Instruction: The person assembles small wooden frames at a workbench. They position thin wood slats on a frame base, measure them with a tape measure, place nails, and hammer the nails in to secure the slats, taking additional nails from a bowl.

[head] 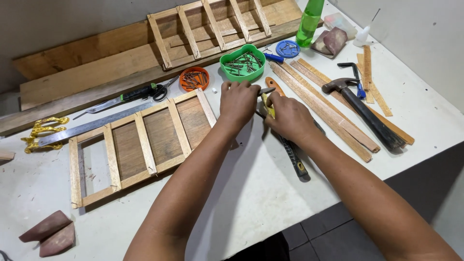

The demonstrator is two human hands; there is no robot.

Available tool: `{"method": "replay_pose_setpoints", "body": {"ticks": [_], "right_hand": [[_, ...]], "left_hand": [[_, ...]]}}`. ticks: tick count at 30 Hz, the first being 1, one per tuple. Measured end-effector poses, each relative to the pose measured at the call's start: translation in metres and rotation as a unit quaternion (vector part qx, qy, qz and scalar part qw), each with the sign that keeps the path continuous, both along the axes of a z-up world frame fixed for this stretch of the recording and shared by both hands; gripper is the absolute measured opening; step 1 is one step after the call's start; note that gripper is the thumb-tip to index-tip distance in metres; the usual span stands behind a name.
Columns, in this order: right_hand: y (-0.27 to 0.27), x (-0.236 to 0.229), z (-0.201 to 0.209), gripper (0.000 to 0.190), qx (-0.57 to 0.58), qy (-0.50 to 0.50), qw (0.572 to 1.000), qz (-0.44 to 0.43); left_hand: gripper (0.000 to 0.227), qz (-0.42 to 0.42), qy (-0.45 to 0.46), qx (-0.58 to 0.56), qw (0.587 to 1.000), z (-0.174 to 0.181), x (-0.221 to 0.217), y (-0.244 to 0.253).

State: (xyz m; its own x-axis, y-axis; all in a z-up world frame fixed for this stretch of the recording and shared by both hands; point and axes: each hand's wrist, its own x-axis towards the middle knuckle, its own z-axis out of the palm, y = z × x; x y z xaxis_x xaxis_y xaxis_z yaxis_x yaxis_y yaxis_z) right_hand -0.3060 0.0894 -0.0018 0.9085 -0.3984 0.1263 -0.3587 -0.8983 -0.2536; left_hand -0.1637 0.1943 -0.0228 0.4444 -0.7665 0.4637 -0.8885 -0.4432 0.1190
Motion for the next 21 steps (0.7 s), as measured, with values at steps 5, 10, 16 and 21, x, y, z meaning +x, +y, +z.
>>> {"method": "replay_pose_setpoints", "body": {"ticks": [5, 10, 16, 21], "right_hand": [[0.010, -0.001, 0.024, 0.044, 0.050, -0.108, 0.993, -0.013], [0.035, 0.008, 0.041, 0.037, 0.171, -0.234, 0.957, -0.020], [0.087, 0.032, 0.060, 0.034, 0.290, -0.229, 0.927, 0.062], [0.129, 0.057, 0.060, 0.036, 0.415, -0.159, 0.882, 0.158]], "left_hand": [[0.023, -0.033, 0.036, -0.123, 0.991, 0.028, 0.003, 0.017], [0.027, -0.027, 0.050, -0.236, 0.970, 0.056, 0.001, 0.055], [0.034, -0.062, 0.203, -0.381, 0.900, 0.066, 0.018, 0.115], [0.027, 0.011, 0.111, -0.353, 0.929, 0.072, 0.034, 0.167]]}}
